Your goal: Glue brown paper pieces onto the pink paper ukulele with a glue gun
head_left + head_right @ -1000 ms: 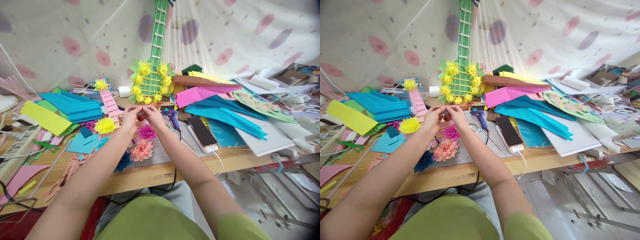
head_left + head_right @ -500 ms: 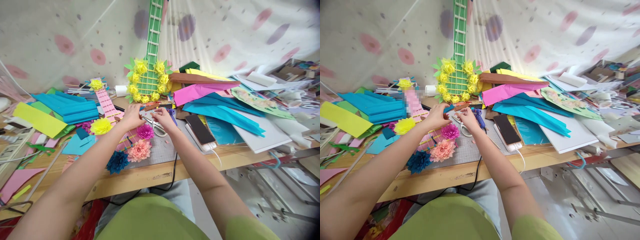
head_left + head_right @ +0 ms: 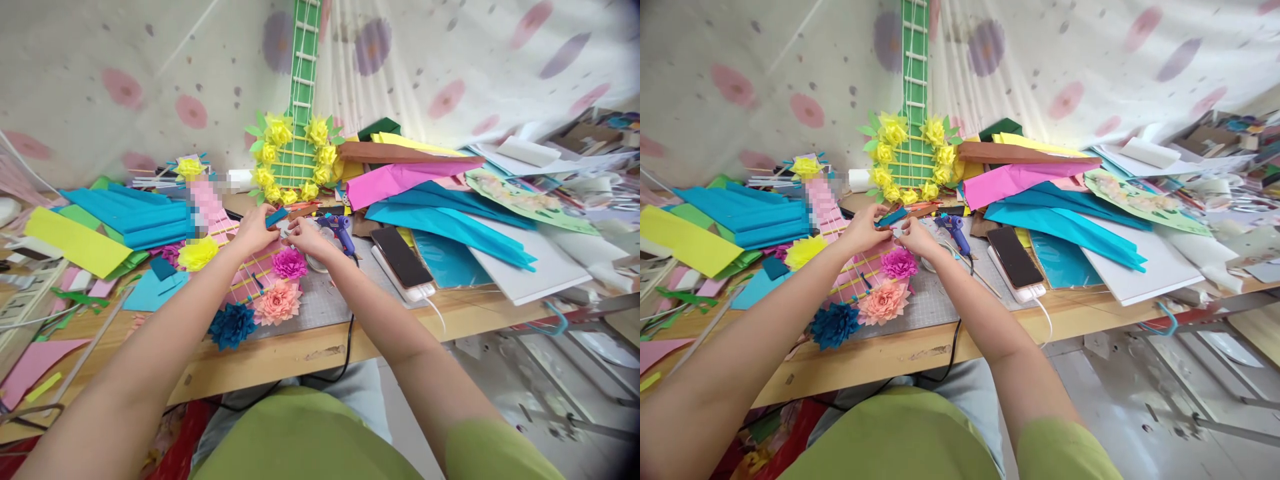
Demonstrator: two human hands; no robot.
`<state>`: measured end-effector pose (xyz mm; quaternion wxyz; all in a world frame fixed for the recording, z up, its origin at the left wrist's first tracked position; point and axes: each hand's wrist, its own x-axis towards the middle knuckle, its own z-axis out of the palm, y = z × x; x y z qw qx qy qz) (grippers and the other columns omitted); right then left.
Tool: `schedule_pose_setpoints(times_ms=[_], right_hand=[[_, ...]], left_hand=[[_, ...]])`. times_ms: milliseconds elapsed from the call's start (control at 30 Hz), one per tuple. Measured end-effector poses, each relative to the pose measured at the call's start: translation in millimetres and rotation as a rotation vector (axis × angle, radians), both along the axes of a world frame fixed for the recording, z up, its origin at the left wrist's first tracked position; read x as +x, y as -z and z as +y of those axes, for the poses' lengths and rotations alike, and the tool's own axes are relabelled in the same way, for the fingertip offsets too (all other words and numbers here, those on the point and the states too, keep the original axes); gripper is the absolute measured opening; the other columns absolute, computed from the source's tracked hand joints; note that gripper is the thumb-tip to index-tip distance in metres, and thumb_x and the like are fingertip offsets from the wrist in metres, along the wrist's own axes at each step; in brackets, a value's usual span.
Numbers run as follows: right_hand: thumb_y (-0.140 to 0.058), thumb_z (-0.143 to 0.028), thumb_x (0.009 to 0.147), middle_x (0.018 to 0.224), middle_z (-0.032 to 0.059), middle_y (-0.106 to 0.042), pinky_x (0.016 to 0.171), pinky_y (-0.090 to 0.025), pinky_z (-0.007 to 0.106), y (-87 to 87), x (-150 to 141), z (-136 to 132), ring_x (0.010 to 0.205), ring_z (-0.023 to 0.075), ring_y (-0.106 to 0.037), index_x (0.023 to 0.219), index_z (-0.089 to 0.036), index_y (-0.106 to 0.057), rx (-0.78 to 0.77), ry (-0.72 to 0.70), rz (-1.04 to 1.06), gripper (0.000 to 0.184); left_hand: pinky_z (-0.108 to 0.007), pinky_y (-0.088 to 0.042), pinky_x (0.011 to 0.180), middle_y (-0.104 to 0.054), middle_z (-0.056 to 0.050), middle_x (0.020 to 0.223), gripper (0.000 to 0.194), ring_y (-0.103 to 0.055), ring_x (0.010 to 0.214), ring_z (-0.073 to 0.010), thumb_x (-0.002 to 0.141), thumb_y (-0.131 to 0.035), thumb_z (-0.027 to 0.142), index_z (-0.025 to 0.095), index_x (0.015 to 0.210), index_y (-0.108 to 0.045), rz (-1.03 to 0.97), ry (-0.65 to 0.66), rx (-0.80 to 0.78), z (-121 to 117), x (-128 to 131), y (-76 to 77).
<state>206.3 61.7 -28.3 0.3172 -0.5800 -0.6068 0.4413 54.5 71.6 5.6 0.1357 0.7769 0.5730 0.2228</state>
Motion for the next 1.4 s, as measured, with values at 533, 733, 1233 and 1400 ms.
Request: schedule_pose_setpoints(times_ms=[533, 733, 1233, 1400], right_hand=[[-0.060, -0.014, 0.066, 0.061, -0.0076, -0.048, 0.052, -0.033, 0.024, -7.5, -7, 2, 0.054, 0.0112, -0.046, 0.079, -0.023, -0.038, 0.015, 0.006, -0.085, 0.027], [-0.057, -0.012, 0.066, 0.059, -0.0075, -0.050, 0.051, -0.032, 0.024, -6.6, -8, 4, 0.052, 0.0106, -0.045, 0.078, -0.023, -0.040, -0.025, 0.046, -0.019, 0.024], [-0.056, -0.012, 0.070, 0.057, -0.0062, -0.058, 0.050, -0.038, 0.021, -14.8, -7, -1, 0.054, 0.0101, -0.054, 0.077, -0.022, -0.043, -0.005, 0.057, 0.070, 0.017], [-0.051, -0.008, 0.071, 0.064, -0.0061, -0.062, 0.054, -0.040, 0.022, -11.4, 2, -6, 0.056, 0.0101, -0.056, 0.083, -0.022, -0.042, 0.075, 0.008, 0.102, 0.021]], left_hand=[[-0.042, -0.043, 0.093, -0.063, -0.009, 0.113, 0.041, -0.056, 0.111, -0.0300, 0.063, -0.067, 0.021, 0.022, 0.102, -0.054, -0.078, -0.020, -0.041, -3, 0, -5.8], [-0.041, -0.044, 0.093, -0.062, -0.010, 0.115, 0.042, -0.057, 0.109, -0.0295, 0.064, -0.067, 0.022, 0.021, 0.103, -0.054, -0.077, -0.031, -0.058, -2, -2, -7.3], [-0.038, -0.044, 0.092, -0.064, -0.007, 0.110, 0.040, -0.057, 0.106, -0.0267, 0.062, -0.068, 0.025, 0.022, 0.100, -0.056, -0.127, -0.041, -0.067, -2, -5, -6.3], [-0.039, -0.044, 0.092, -0.063, -0.009, 0.116, 0.043, -0.057, 0.108, -0.0278, 0.063, -0.067, 0.026, 0.021, 0.104, -0.055, -0.088, -0.034, -0.084, -3, -5, -8.0]])
